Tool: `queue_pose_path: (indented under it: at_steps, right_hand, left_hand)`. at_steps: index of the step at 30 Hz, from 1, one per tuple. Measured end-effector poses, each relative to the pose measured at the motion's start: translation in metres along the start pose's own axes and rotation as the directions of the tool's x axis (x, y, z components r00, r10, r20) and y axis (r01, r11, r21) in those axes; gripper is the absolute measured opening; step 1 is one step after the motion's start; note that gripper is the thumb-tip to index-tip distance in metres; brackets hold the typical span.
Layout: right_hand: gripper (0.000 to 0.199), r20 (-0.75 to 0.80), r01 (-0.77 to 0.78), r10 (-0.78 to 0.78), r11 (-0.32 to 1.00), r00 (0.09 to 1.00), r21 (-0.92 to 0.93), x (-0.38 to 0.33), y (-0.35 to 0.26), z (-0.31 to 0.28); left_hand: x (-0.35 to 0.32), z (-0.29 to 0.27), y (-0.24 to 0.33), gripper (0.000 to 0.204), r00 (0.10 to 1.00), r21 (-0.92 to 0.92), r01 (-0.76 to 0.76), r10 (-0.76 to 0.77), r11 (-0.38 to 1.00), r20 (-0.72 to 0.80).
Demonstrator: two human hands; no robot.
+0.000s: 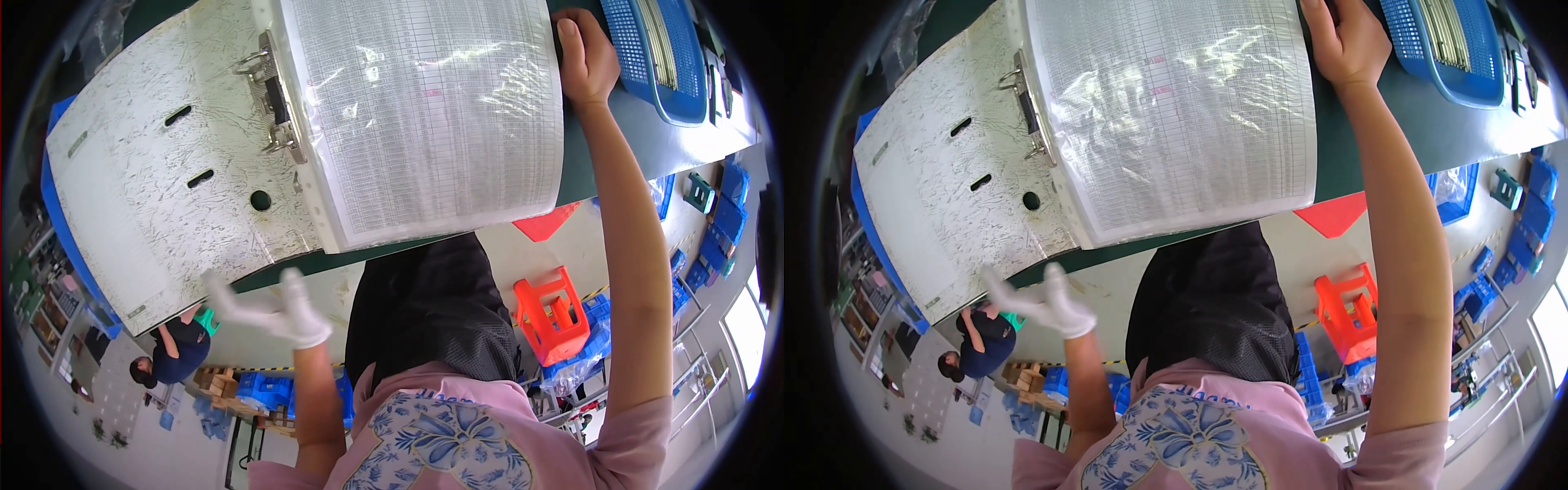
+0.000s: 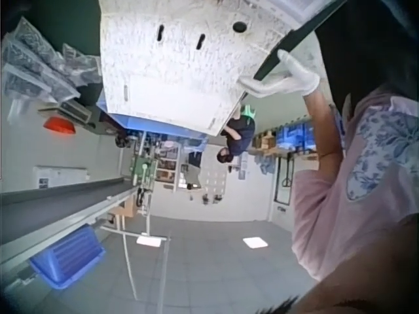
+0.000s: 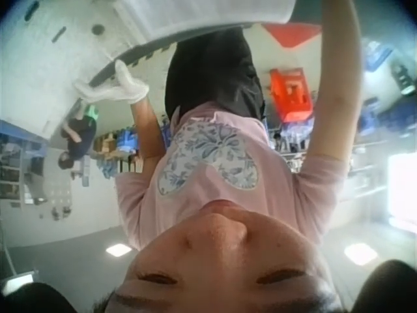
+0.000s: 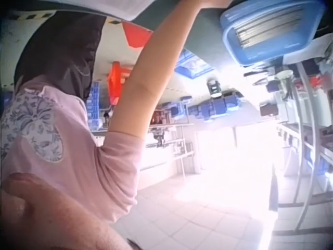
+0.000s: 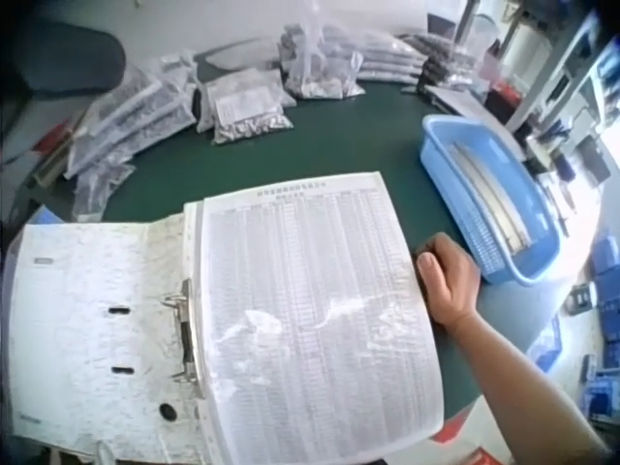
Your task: Checking a manifest binder and picking up metal rods from a storage bin in a factory setting.
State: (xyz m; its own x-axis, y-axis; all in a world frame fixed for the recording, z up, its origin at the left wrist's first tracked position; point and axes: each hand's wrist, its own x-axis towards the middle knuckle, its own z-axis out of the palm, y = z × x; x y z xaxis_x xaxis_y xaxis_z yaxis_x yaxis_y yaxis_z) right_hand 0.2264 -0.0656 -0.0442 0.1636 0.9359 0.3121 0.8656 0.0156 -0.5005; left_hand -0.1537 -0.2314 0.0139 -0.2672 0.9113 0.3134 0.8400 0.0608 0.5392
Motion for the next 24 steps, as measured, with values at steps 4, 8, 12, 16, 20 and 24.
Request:
queue_pose_path:
  at_steps: [4,8,12,16,20,24]
  right_hand:
    - [0.029,-0.050,-0.035,0.037,0.999,0.998,0.035,0.000,-0.013,0.003]
    - [0.024,-0.007,-0.060,0.060,0.998,0.998,0.009,-0.003,-0.008,-0.002]
    - [0.021,-0.033,-0.092,0.092,0.996,0.995,0.021,-0.008,-0.006,-0.001]
    - [0.021,0.032,-0.084,0.083,0.996,0.996,0.024,0.002,-0.030,0.007]
    - [0.023,0.086,-0.070,0.070,0.998,0.994,-0.004,0.000,-0.043,0.008]
    - [0.034,0.078,-0.022,0.021,1.000,0.997,0.009,-0.004,-0.004,0.014]
  left_hand:
    - [0.040,-0.049,-0.042,0.063,0.842,-0.071,0.386,-0.383,0.920,-0.379]
    - [0.043,-0.083,-0.103,0.049,0.610,-0.625,0.417,-0.713,0.660,-0.346]
    - [0.068,-0.078,-0.077,0.037,0.514,-0.776,0.268,-0.766,0.570,-0.386]
    - [0.075,-0.112,-0.032,0.033,0.536,-0.861,0.205,-0.789,0.465,-0.299]
    - [0.041,-0.089,0.044,0.021,0.866,-0.549,0.272,-0.450,0.791,-0.219]
    - [0.038,-0.032,0.099,0.048,0.962,-0.225,-0.250,0.268,0.942,0.056]
